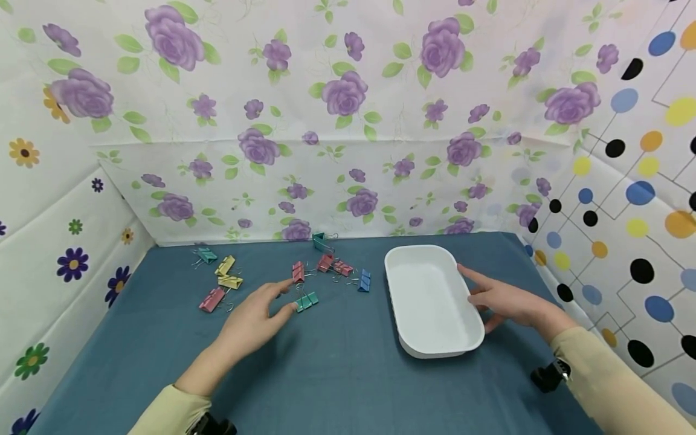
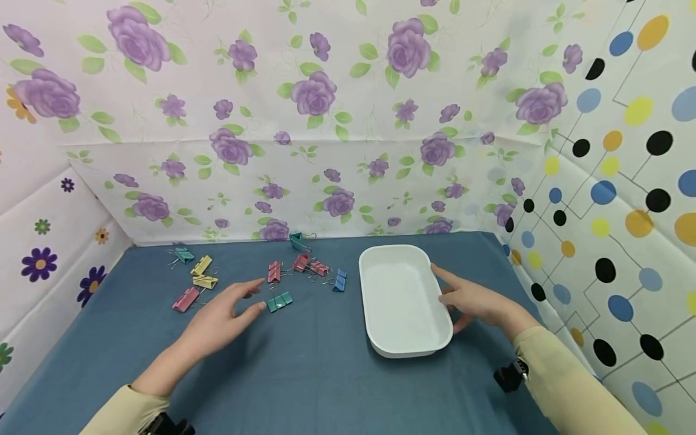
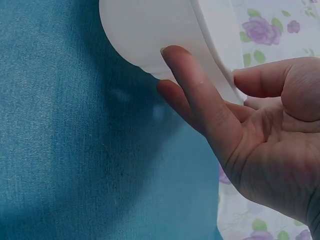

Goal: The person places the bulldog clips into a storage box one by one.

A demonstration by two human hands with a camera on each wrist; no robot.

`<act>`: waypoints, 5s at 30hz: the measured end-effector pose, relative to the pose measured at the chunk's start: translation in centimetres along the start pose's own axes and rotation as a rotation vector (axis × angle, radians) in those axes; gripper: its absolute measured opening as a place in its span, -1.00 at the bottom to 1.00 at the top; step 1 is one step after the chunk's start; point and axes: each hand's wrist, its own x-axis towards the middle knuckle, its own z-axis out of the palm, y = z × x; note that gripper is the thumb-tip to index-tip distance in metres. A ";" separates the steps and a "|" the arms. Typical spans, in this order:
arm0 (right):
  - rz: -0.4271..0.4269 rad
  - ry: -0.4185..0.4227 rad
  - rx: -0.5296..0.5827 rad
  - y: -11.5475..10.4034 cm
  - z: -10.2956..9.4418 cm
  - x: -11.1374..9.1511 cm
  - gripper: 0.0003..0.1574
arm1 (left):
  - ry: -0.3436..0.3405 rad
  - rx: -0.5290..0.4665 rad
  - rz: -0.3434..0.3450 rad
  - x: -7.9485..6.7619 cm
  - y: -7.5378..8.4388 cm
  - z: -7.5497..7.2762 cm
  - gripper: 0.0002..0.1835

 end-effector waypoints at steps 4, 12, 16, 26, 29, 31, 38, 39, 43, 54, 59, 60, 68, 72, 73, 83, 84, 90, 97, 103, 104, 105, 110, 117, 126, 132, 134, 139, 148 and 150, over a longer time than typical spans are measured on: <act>-0.011 -0.010 0.020 0.0 -0.1 0.0 0.07 | -0.014 -0.020 -0.024 0.5 -0.4 -0.3 -0.37; 0.000 -0.014 0.031 0.0 0.1 0.3 0.05 | -0.055 -0.111 -0.055 1.5 -1.4 -0.5 -0.33; 0.001 -0.013 0.043 0.0 0.1 0.2 0.04 | -0.068 -0.129 -0.059 1.7 -1.7 -0.4 -0.31; 0.004 -0.012 0.039 0.1 0.0 0.3 0.02 | -0.099 -0.183 -0.090 2.6 -2.6 -0.4 -0.34; 0.008 -0.012 0.041 0.1 0.1 0.3 0.01 | -0.102 -0.199 -0.098 2.7 -2.8 -0.5 -0.36; 0.008 -0.012 0.045 0.1 0.1 0.3 0.00 | -0.100 -0.202 -0.099 2.8 -2.8 -0.5 -0.38; 0.013 -0.013 0.060 0.0 0.2 0.3 0.00 | -0.090 -0.212 -0.115 3.6 -3.1 -0.3 -0.44; 0.015 -0.013 0.061 0.0 0.2 0.3 0.00 | -0.089 -0.213 -0.118 3.7 -3.1 -0.2 -0.45; 0.019 -0.014 0.061 -0.1 0.2 0.3 0.00 | -0.077 -0.215 -0.126 4.2 -3.2 0.0 -0.50; 0.029 -0.010 0.062 -0.1 0.2 0.4 0.01 | -0.058 -0.202 -0.169 4.9 -3.0 0.5 -0.64; 0.028 -0.011 0.063 -0.2 0.2 0.3 0.00 | -0.064 -0.181 -0.179 5.2 -2.9 0.5 -0.66; 0.029 -0.011 0.064 -0.2 0.2 0.3 0.00 | -0.064 -0.176 -0.179 5.2 -2.8 0.6 -0.67; 0.031 -0.016 0.072 0.0 0.2 0.4 0.00 | -0.069 -0.157 -0.196 5.6 -2.8 0.8 -0.72; 0.032 -0.016 0.078 0.0 0.2 0.4 0.01 | -0.078 -0.160 -0.212 5.8 -2.8 0.8 -0.72; 0.032 -0.016 0.080 0.0 0.2 0.4 0.01 | -0.078 -0.158 -0.216 5.8 -2.8 0.8 -0.71; 0.037 -0.012 0.081 0.0 0.2 0.4 -0.01 | -0.077 -0.138 -0.241 6.1 -2.8 1.1 -0.73; 0.037 -0.011 0.082 0.0 0.2 0.4 -0.01 | -0.077 -0.134 -0.238 6.1 -2.8 1.1 -0.73; 0.034 -0.018 0.086 0.1 0.2 0.4 -0.01 | -0.091 -0.131 -0.243 6.0 -2.7 1.3 -0.74; 0.037 -0.017 0.087 0.1 0.1 0.4 -0.02 | -0.092 -0.129 -0.242 6.1 -2.7 1.4 -0.73; 0.036 -0.019 0.087 0.2 0.0 0.4 -0.01 | -0.098 -0.137 -0.241 6.2 -2.7 1.7 -0.74; 0.036 -0.019 0.088 0.2 0.0 0.4 -0.01 | -0.099 -0.138 -0.240 6.2 -2.7 1.7 -0.74; 0.035 -0.020 0.089 0.2 0.0 0.4 -0.02 | -0.100 -0.138 -0.240 6.3 -2.7 1.8 -0.75; 0.036 -0.021 0.093 0.3 0.0 0.5 -0.02 | -0.101 -0.134 -0.238 6.4 -2.6 1.9 -0.77; 0.034 -0.022 0.091 0.3 0.0 0.5 -0.02 | -0.099 -0.128 -0.219 6.4 -2.6 2.0 -0.81; 0.032 -0.021 0.091 0.3 0.0 0.4 -0.02 | -0.096 -0.127 -0.205 6.4 -2.6 1.9 -0.83; 0.030 -0.021 0.090 0.3 0.0 0.4 -0.03 | -0.095 -0.122 -0.205 6.4 -2.6 1.7 -0.82; 0.031 -0.022 0.092 0.3 0.0 0.4 -0.04 | -0.096 -0.121 -0.204 6.3 -2.6 1.6 -0.82; 0.036 -0.020 0.111 0.3 -0.1 0.5 -0.07 | -0.098 -0.121 -0.203 6.2 -2.6 1.6 -0.81; 0.040 -0.015 0.121 0.3 0.0 0.5 -0.07 | -0.088 -0.127 -0.208 6.1 -2.4 1.1 -0.80; 0.039 -0.015 0.120 0.3 0.0 0.5 -0.07 | -0.087 -0.129 -0.204 6.0 -2.3 1.0 -0.80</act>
